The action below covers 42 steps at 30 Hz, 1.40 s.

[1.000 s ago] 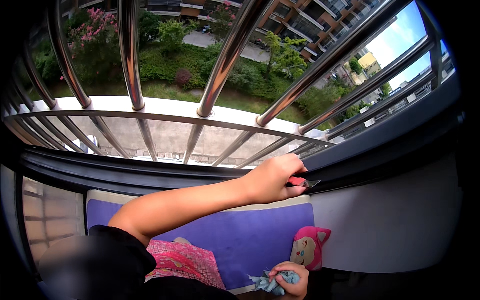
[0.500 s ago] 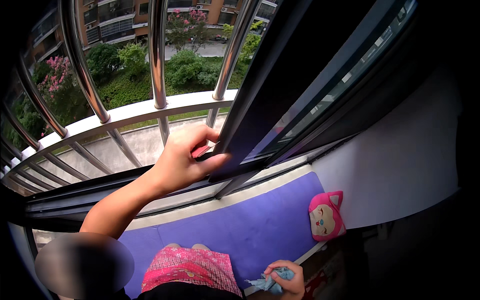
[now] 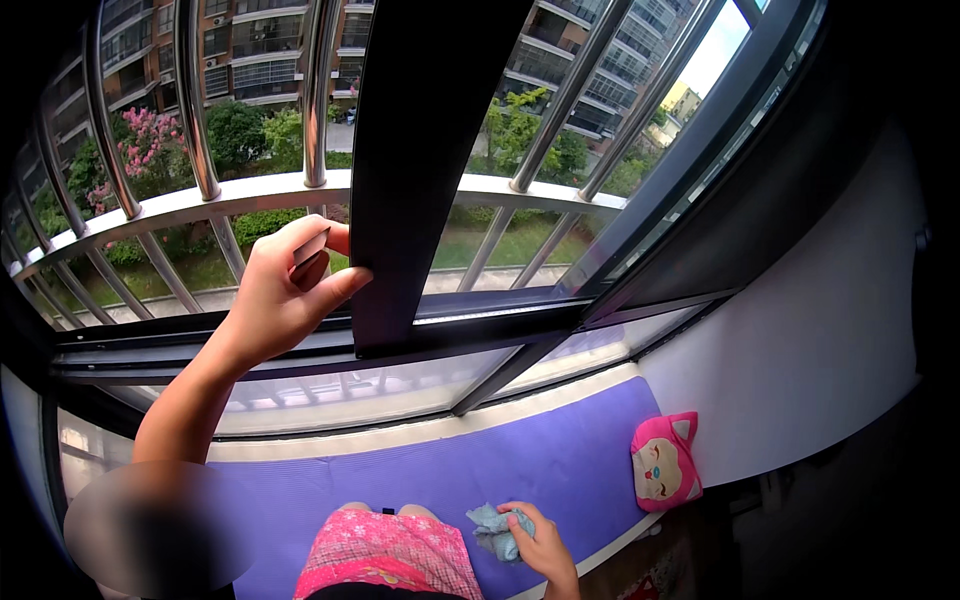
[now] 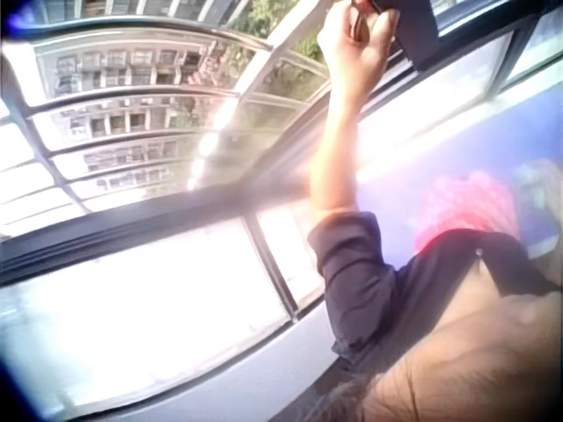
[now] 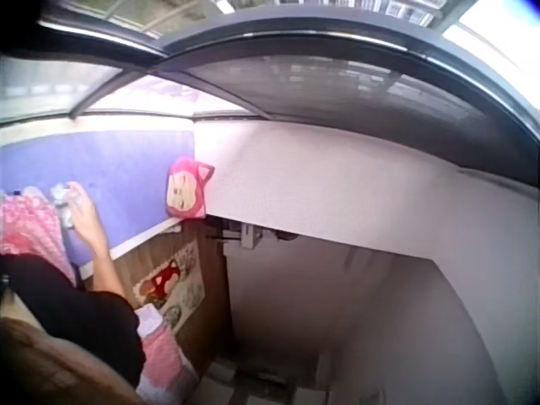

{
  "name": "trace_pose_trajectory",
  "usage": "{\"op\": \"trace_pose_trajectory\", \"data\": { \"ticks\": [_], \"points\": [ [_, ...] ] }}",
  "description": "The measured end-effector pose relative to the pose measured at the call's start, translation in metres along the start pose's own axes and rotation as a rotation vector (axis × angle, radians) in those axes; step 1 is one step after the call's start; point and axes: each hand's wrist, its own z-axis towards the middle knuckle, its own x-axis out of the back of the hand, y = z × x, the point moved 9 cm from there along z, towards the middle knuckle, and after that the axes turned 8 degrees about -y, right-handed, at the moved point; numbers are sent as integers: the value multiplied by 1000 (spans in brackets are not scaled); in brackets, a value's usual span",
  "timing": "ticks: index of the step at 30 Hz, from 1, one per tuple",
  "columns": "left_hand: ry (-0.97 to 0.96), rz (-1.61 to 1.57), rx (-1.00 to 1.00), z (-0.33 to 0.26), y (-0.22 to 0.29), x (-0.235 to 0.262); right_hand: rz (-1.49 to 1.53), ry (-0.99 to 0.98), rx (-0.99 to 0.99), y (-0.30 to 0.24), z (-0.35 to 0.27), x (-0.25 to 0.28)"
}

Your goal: The person cleans the window frame and glass using a cloth and a small scraper. They wipe the frame edges and tracks, then scrape and wipe the glass surface, repeating the process across different sections of the window.

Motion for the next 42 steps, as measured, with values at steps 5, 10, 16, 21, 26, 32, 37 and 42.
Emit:
{"op": "trace_pose_trajectory", "data": {
  "ticks": [5,10,16,21,26,32,37,42],
  "points": [
    [4,123,42,-34,2,51,118,-14,-42,10,-2,-13],
    [35,157,24,-56,4,84,189,-80,-67,-2,-5,-35],
    [232,53,81,-107,-12,136,-68,-109,74,-10,17,-53],
    [563,-43,-139,-188,12,105,940,-182,-140,14,57,-64],
    [-141,-529,571,-205,-91,-67,1331,-252,-71,-43,89,-70],
    [-283,-554,473,-178,-94,-133,1231,-97,17,-40,105,-51],
    [-488,-309,220,-121,-39,-180,926,-9,63,-35,107,-20],
    [-619,-154,115,-93,-16,-232,1033,-219,10,-38,105,-6]
  ]
}}
